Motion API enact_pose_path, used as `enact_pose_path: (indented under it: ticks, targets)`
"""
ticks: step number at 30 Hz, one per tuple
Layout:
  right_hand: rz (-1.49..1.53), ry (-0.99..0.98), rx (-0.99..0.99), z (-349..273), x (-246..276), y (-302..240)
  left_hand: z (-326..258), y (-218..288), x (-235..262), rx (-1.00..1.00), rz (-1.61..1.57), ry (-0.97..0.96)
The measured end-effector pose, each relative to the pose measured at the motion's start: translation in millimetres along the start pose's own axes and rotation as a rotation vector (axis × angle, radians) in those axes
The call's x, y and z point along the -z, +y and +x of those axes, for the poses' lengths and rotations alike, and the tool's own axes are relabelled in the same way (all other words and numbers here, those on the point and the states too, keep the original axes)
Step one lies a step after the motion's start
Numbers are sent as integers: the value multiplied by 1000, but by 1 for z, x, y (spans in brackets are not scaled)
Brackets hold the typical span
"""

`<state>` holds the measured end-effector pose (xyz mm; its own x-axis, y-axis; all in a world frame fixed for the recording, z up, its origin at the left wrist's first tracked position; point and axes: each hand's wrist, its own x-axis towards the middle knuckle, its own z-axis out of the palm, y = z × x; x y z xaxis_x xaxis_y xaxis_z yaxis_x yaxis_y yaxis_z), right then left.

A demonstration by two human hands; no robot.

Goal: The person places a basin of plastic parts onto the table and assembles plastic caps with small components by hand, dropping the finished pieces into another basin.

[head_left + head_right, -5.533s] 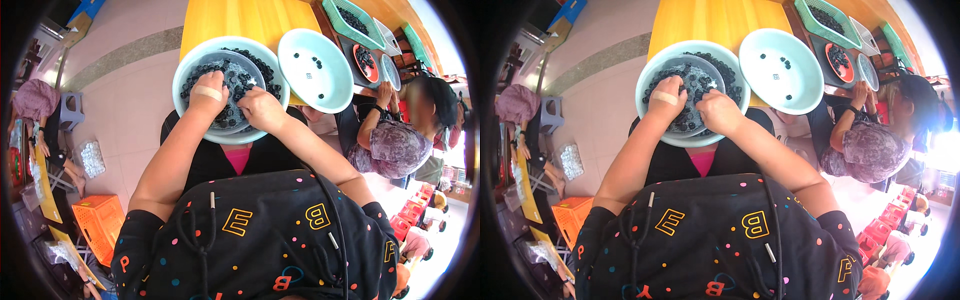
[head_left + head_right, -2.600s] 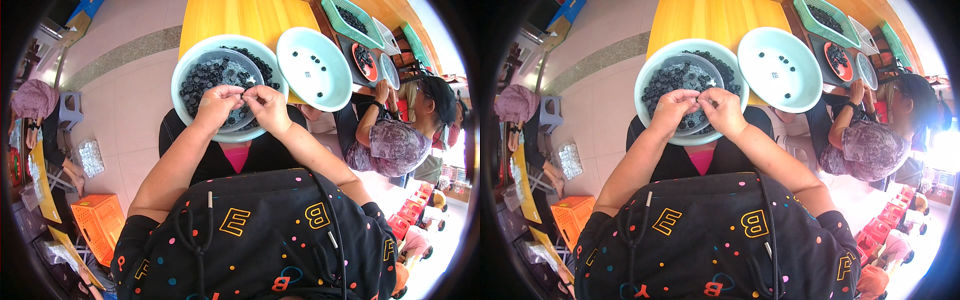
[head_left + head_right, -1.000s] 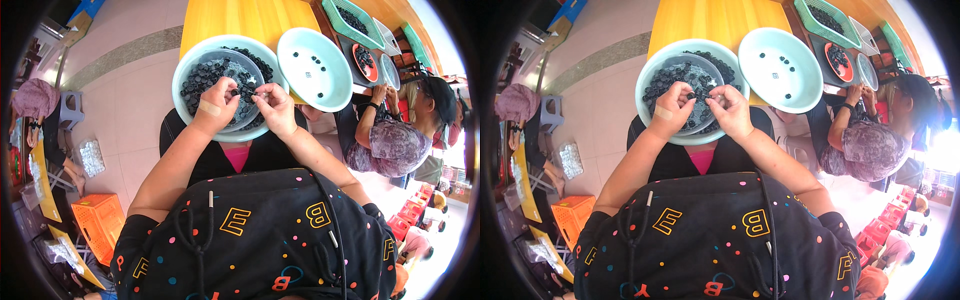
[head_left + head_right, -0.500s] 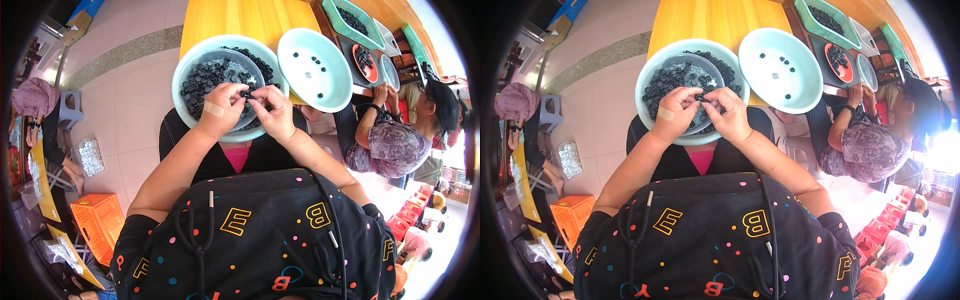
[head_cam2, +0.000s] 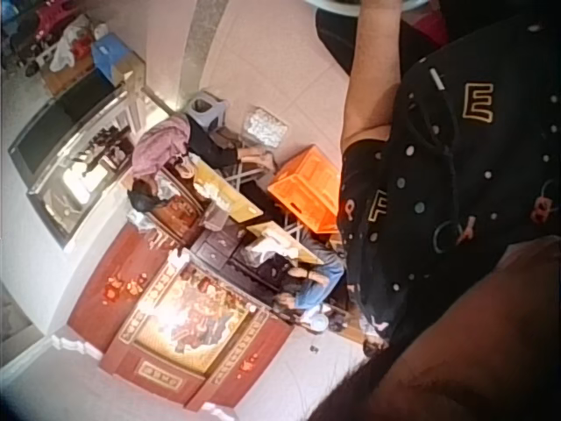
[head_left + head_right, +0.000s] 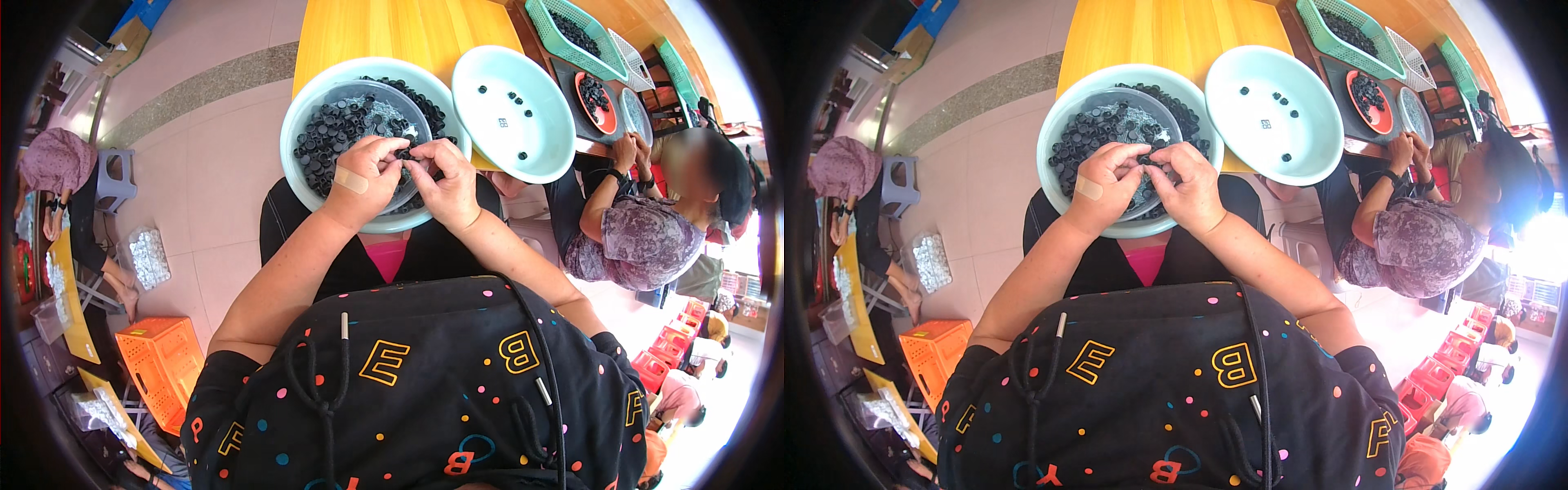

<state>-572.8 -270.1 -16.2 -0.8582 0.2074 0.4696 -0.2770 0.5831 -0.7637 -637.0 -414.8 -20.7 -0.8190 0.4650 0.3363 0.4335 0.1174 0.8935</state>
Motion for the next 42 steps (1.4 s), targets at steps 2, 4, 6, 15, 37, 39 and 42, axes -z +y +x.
enact_pose_path:
  ticks: [2,4,6,15,37,39,42]
  targets:
    - [-17,-3,7,0,0,0,1,-2,-1,-11,7,0]
    - [75,-2,-130,0,-1,-1,1,-2,-1,-21,15,0]
    - [75,-15,-134,-1,0,2,1,-1,0,12,18,-22]
    - [91,-26,-94,-5,-1,5,-3,-8,3,186,-193,-73]
    - [185,-18,-40,-9,-5,-7,-8,-2,17,607,-856,-129]
    - [212,-23,-48,-9,-5,-7,-8,-4,16,626,-913,-110]
    - [256,-27,-67,-8,-5,-6,-8,-9,15,640,-1014,-140]
